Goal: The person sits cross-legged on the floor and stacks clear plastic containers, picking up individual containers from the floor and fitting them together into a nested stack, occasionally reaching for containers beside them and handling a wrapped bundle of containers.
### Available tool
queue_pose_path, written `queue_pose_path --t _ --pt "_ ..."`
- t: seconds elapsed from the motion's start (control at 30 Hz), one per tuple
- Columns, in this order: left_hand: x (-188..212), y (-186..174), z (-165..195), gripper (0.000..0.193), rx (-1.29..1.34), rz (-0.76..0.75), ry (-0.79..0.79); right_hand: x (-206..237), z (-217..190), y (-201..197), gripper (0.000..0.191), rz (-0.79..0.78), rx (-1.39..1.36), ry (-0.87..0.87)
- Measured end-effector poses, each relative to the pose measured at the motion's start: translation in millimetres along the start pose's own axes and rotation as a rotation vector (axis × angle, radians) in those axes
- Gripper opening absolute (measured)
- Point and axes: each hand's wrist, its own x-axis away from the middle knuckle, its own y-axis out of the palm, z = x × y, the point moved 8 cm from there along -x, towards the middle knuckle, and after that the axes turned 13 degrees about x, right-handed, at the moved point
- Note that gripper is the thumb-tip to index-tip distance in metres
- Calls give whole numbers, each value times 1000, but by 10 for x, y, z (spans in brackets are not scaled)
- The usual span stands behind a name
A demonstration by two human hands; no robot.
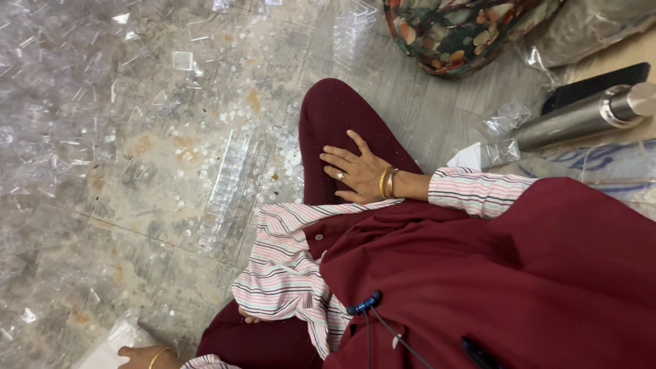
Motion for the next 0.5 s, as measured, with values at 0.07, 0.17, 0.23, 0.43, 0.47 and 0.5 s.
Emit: queue_pose_path --t 0.07,0.17,0.23,0.43,0.47,0.5 --pt "45 -95 -182 22 -4 25 2 -8 4 -16 62 4 -6 6" --pt "78 -221 -324 18 -16 94 39 -32 15 -35 61 -19 -3 16" --pt "103 -310 -293 16 -30 205 114 -47 23 -52 60 -38 24 18" --pt "146 -464 65 26 -172 518 324 -88 68 -159 60 -4 44 25" --pt "111 -360 103 35 -171 383 372 -91 74 -162 59 -8 52 25" --pt "69 -241 199 45 -167 246 414 -95 81 -164 59 -10 58 23"
